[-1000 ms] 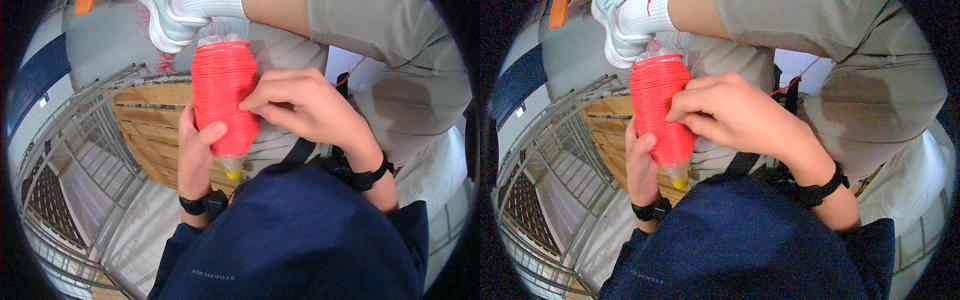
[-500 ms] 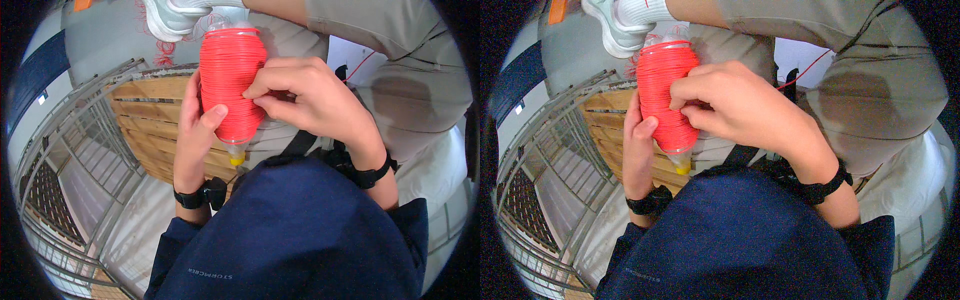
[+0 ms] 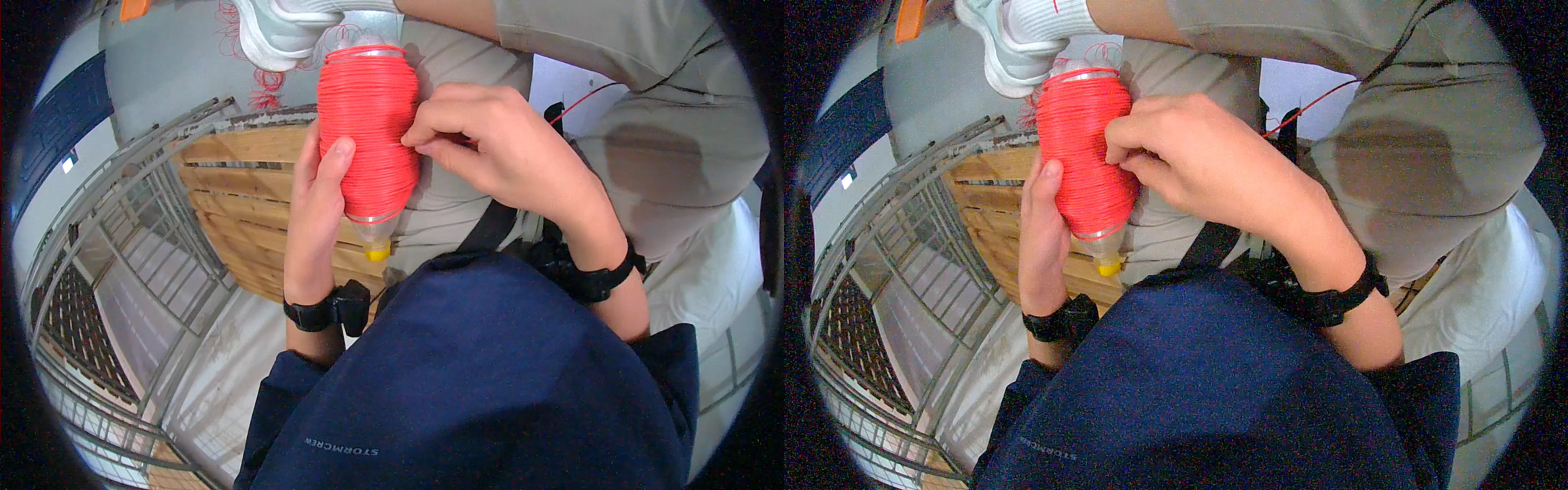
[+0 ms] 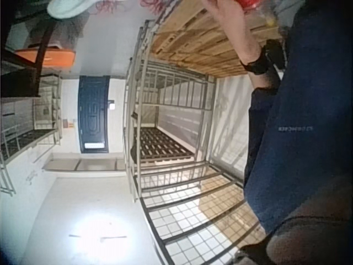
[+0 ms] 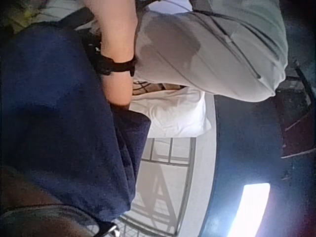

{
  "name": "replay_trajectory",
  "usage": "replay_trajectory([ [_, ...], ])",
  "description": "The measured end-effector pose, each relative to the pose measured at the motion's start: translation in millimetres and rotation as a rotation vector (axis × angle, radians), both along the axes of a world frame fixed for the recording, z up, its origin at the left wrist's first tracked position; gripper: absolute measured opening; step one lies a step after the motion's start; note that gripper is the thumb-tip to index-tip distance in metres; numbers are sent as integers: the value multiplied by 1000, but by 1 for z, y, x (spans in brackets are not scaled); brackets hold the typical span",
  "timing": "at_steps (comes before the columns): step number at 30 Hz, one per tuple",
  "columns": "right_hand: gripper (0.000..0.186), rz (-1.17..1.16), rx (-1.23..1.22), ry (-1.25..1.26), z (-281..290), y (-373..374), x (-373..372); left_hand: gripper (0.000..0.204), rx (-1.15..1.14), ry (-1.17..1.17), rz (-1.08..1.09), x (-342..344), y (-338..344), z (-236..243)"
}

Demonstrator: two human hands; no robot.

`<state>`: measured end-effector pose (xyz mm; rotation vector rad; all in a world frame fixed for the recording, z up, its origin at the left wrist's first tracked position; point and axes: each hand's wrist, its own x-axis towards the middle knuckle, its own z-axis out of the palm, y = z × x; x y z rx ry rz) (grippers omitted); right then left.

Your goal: The person winds a red wire around a plastic bottle by hand.

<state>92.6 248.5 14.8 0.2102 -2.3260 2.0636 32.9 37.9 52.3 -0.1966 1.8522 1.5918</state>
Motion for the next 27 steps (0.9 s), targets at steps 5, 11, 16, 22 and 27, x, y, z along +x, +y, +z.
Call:
replay_trajectory([
  [5,9,-14,15,20,-2,-4,0,40,-58,14,37,-10,-7,1],
  [11,10,-7,74,-8,-3,-2,-3,39,-118,31,19,-7,4,-4],
  [16,10,33,-79,-52,2,1,-3,50,38,-99,161,4,-3,3],
  [22,10,86,-202,-28,5,10,-1,63,93,-117,211,26,6,0],
  [27,11,82,-220,-74,3,8,-4,60,51,-158,64,11,-9,-1],
])
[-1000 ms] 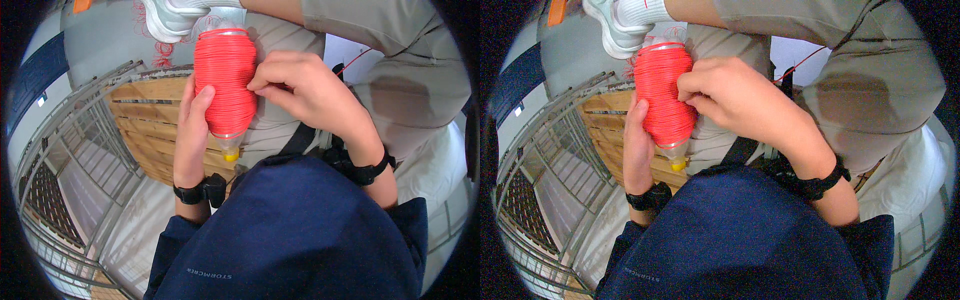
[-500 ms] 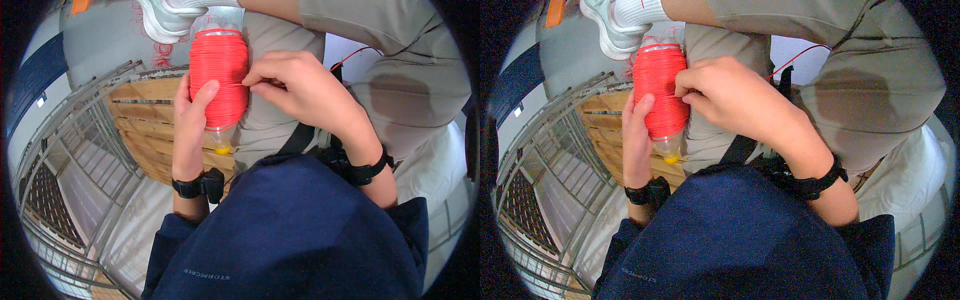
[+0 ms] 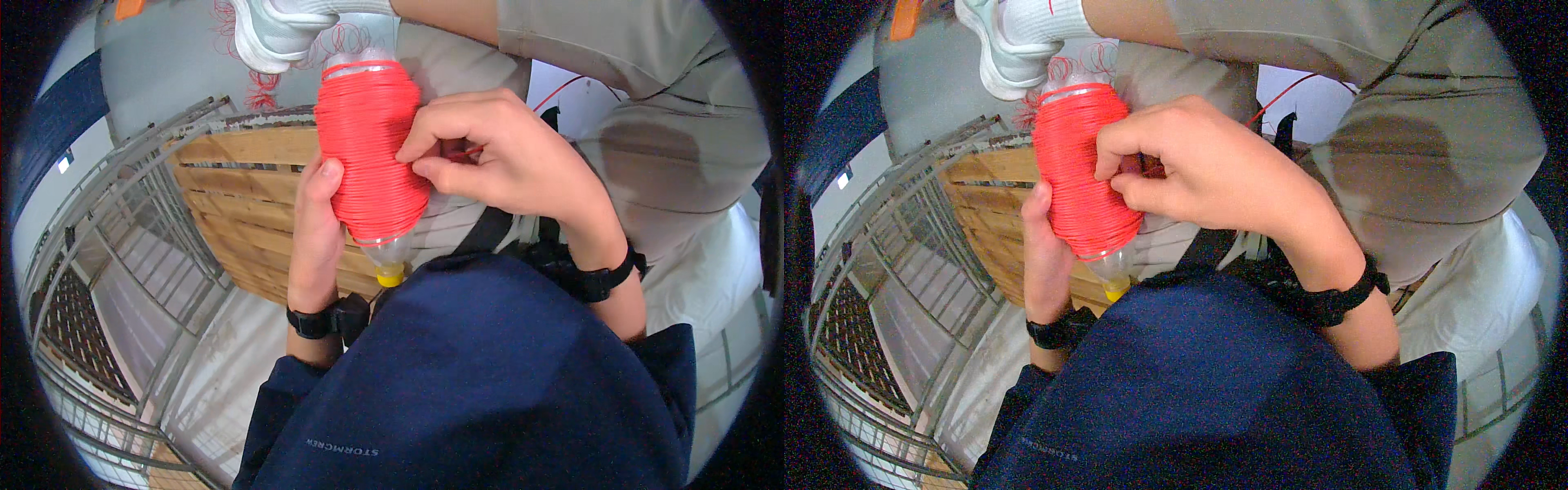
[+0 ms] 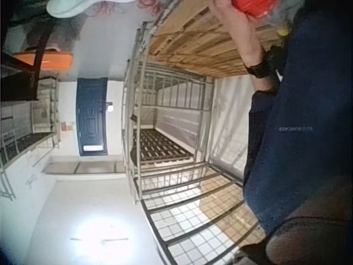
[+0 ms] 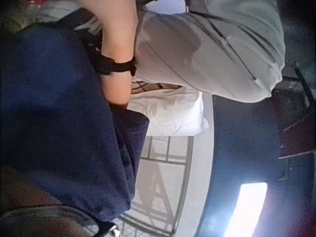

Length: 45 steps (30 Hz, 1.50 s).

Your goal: The person winds a red wire around a plastic bottle by hand.

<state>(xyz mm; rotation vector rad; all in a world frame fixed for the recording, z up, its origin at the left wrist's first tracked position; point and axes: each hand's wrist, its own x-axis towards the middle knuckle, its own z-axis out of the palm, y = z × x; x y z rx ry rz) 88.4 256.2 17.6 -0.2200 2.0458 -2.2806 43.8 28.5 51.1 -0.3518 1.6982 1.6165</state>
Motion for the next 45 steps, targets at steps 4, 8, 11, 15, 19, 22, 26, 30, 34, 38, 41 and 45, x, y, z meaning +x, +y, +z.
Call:
replay_trajectory([
  [4,11,34,5,-34,1,-2,2,52,-179,89,24,-9,-4,-2],
  [8,12,14,23,-3,0,-3,1,48,-70,34,60,-10,-6,-5],
  [11,13,48,26,-75,3,-1,1,49,-65,15,31,-11,-6,-5],
  [15,17,74,52,-121,3,-4,1,51,-31,75,67,-7,-1,-7],
  [19,20,10,56,34,-3,-8,2,53,-21,114,2,-7,-4,-4],
  [22,21,22,94,61,0,-8,0,52,-6,138,-32,-10,-3,-4],
  [26,21,79,63,-10,-4,-6,1,52,-24,124,-2,-5,-3,-9],
  [30,19,50,82,23,-3,-5,0,54,-46,178,-12,-2,1,-5],
  [34,18,72,101,26,0,-5,-2,52,-42,188,-72,-5,3,0],
  [38,16,35,59,15,-4,-7,-1,53,-98,218,-103,-8,9,5],
  [41,15,28,103,56,-1,-9,-3,54,-170,232,-119,-10,11,10],
  [45,13,39,103,62,-4,-9,-4,54,-120,223,-132,-12,10,6],
])
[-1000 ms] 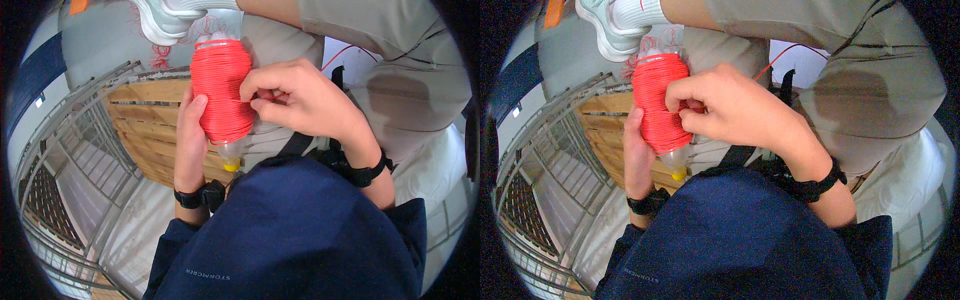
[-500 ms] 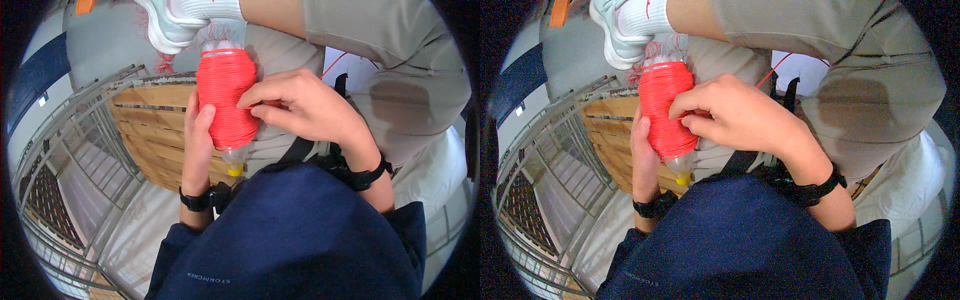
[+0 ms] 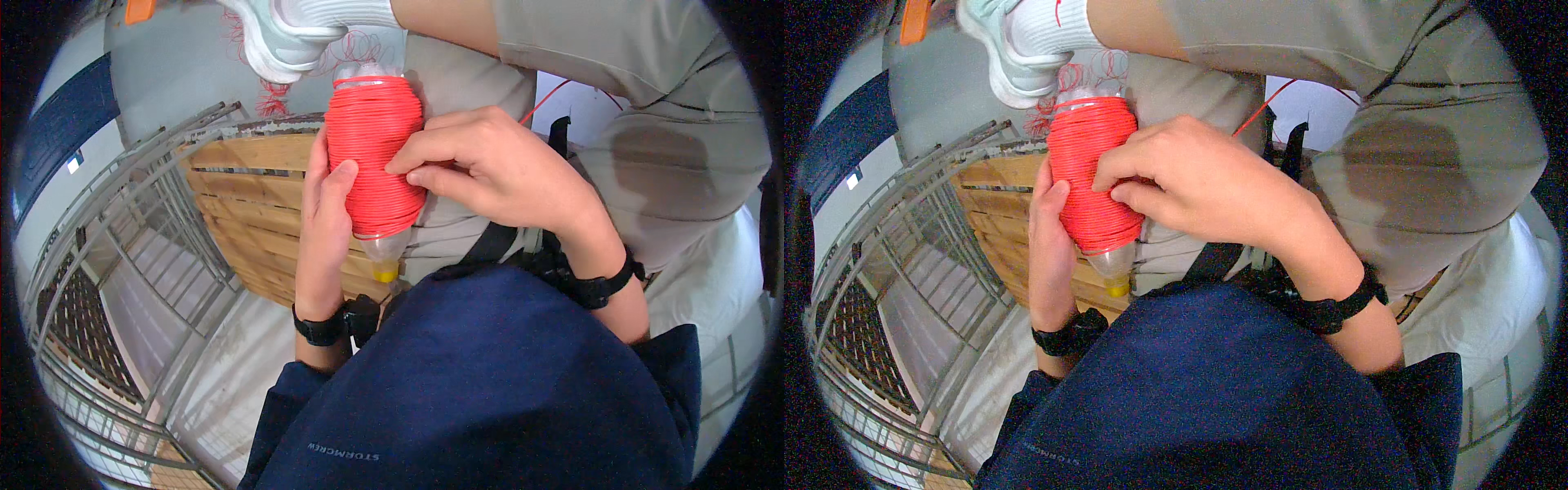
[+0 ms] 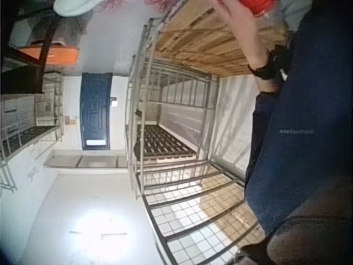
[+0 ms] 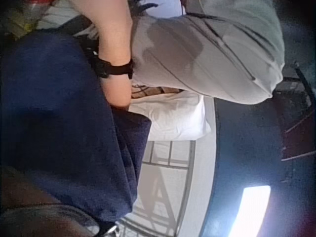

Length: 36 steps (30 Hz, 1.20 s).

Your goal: The person winds a red wire around a plastic bottle by hand.

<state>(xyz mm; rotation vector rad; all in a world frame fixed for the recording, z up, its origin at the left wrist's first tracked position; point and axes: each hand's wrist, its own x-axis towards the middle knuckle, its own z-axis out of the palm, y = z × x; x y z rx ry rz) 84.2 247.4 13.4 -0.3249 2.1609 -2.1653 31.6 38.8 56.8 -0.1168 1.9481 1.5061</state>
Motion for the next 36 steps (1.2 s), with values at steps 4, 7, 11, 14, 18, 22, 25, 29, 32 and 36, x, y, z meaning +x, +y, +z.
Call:
replay_trajectory([
  [4,12,16,-51,-42,1,0,0,56,17,-26,73,1,-3,-3],
  [7,13,5,-69,-95,5,0,1,57,47,-62,4,-4,-10,-7],
  [11,12,-26,-72,-37,1,-2,-1,59,59,-105,8,-8,-16,-11],
  [14,11,-31,-45,-50,1,-2,1,52,54,-127,40,-7,-17,-12],
  [18,11,-46,8,-29,1,-6,-1,50,91,-117,25,-10,-25,-19],
  [22,14,-70,74,-17,0,-9,0,55,52,-134,-2,-14,-18,-20],
  [25,15,-60,61,-15,-1,-10,-2,53,-40,-43,-127,-17,-18,-13],
  [29,16,-73,79,-18,-1,-13,0,50,-77,-2,-128,-14,-14,-12],
  [32,16,-76,104,-16,-1,-12,0,55,60,-97,40,-11,-12,-15],
  [36,17,-51,125,-1,-1,-10,0,85,-31,-15,-112,-7,-7,-1],
])
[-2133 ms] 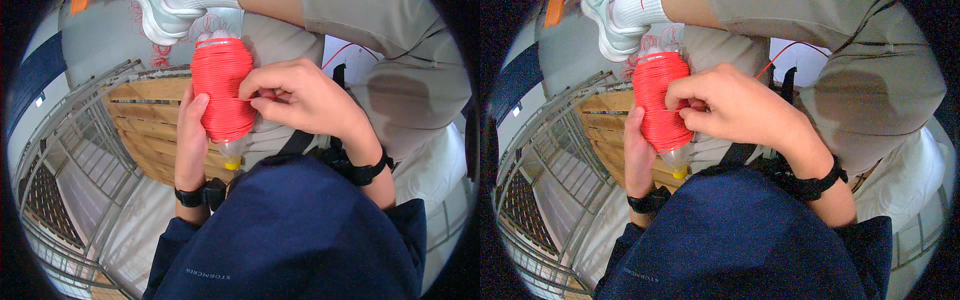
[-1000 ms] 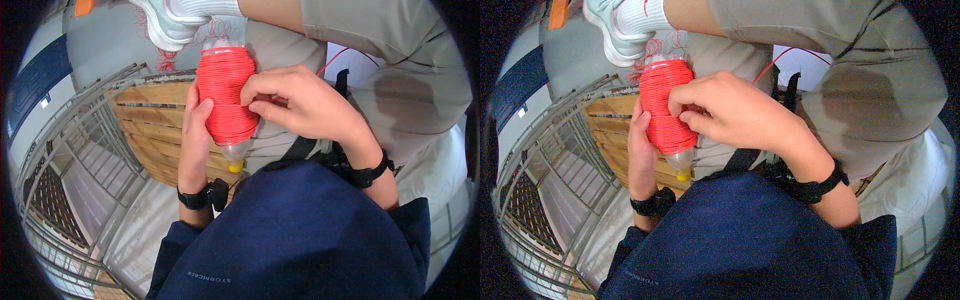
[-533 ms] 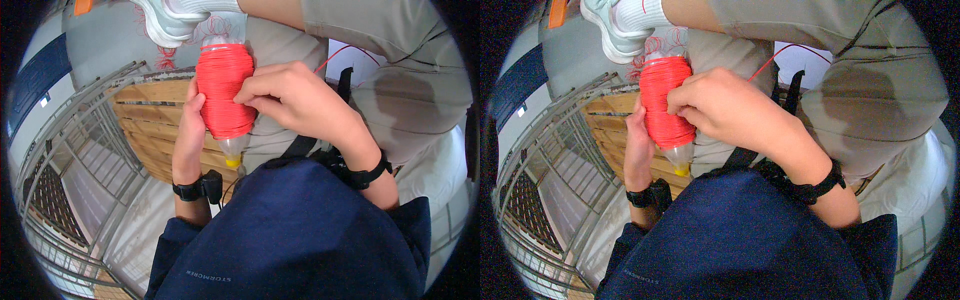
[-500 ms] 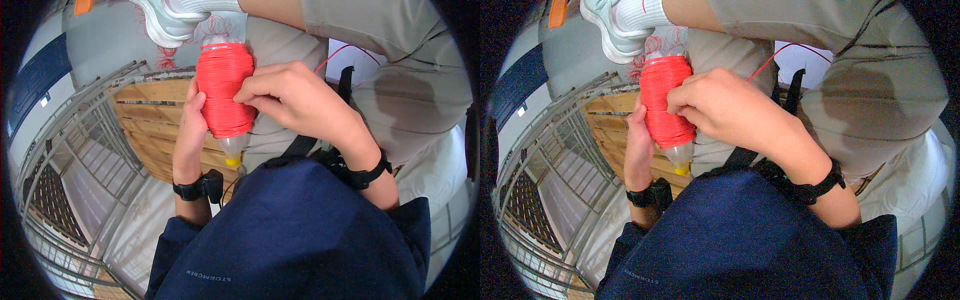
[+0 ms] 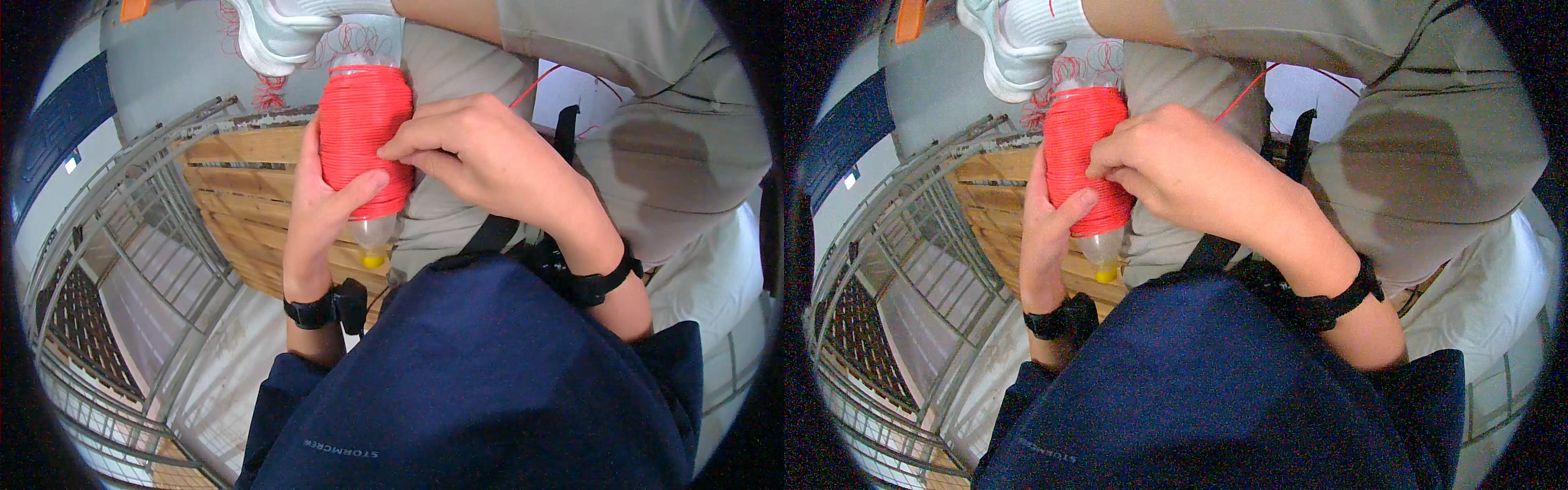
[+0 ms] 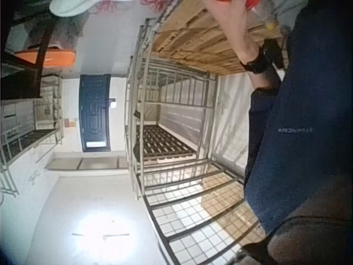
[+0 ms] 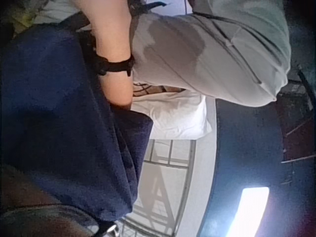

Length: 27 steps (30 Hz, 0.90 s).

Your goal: The person winds a red wire around a plastic bottle by hand.

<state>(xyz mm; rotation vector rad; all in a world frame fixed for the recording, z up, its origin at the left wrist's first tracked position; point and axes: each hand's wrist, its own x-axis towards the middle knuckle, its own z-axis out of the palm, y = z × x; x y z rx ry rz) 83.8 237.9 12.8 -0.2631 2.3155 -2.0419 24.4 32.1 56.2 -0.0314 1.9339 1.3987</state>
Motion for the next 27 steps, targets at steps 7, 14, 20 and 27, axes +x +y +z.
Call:
replay_trajectory([
  [7,11,25,-211,100,15,13,1,97,165,-100,153,11,4,22],
  [14,13,47,-162,23,9,20,9,97,160,-114,166,22,16,13],
  [20,9,89,-129,-36,13,18,7,95,107,-58,-21,9,4,11],
  [27,9,66,-212,-22,8,10,8,70,151,-54,43,12,0,7],
])
